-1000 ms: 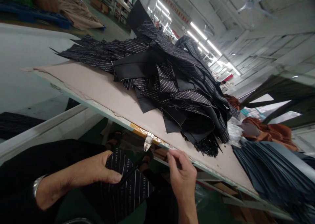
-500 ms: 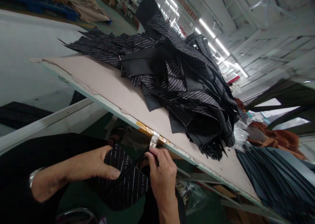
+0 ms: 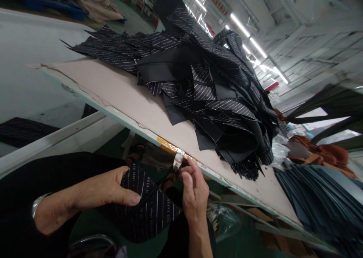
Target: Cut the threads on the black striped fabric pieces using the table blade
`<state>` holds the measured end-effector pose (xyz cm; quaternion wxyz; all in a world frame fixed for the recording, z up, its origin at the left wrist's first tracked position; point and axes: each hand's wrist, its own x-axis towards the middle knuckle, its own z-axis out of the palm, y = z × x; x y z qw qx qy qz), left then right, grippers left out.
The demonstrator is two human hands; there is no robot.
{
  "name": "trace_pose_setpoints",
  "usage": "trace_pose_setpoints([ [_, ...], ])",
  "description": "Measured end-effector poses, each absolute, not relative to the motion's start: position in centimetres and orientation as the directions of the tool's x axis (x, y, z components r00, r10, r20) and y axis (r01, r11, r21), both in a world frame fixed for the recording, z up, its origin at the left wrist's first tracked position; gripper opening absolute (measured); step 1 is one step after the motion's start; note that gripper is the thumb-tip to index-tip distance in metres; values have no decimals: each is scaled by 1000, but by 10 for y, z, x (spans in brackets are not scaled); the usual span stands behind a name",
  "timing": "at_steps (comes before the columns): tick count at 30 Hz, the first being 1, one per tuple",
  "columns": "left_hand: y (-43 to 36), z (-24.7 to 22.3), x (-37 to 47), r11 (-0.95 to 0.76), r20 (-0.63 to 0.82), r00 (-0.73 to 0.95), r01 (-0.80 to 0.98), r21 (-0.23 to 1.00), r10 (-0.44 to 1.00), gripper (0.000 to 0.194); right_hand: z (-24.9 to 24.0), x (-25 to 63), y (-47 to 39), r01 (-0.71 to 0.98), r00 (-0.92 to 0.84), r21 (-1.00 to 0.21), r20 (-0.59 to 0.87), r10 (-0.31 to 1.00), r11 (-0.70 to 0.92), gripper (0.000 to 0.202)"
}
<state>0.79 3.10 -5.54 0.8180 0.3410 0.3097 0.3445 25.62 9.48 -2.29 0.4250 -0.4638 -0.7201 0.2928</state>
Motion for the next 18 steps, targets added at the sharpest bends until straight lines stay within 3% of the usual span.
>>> trace_pose_setpoints([
  [2,30,-52,12,539,-291,559,-351,765,777,20,-24,264,84,195,-102,-958,193,976,210,38],
  [5,30,-50,22,568,-328,545,-358,741,771,26,-27,268,61,-92,-160,-994,-35,986,-51,46],
  [8,30,-50,36,589,-366,527,-353,727,767,35,-29,263,40,-140,-175,-951,-252,952,-277,58],
  [10,30,-49,44,565,-370,491,-340,752,788,34,-30,258,32,-167,-142,-918,-338,931,-359,47],
  [14,35,-37,57,466,-369,332,-287,837,868,33,-32,254,32,-121,-136,-927,-340,931,-356,28],
  [18,40,-23,65,447,-420,162,-204,871,893,33,-32,254,32,17,-100,-985,-170,980,-169,18],
])
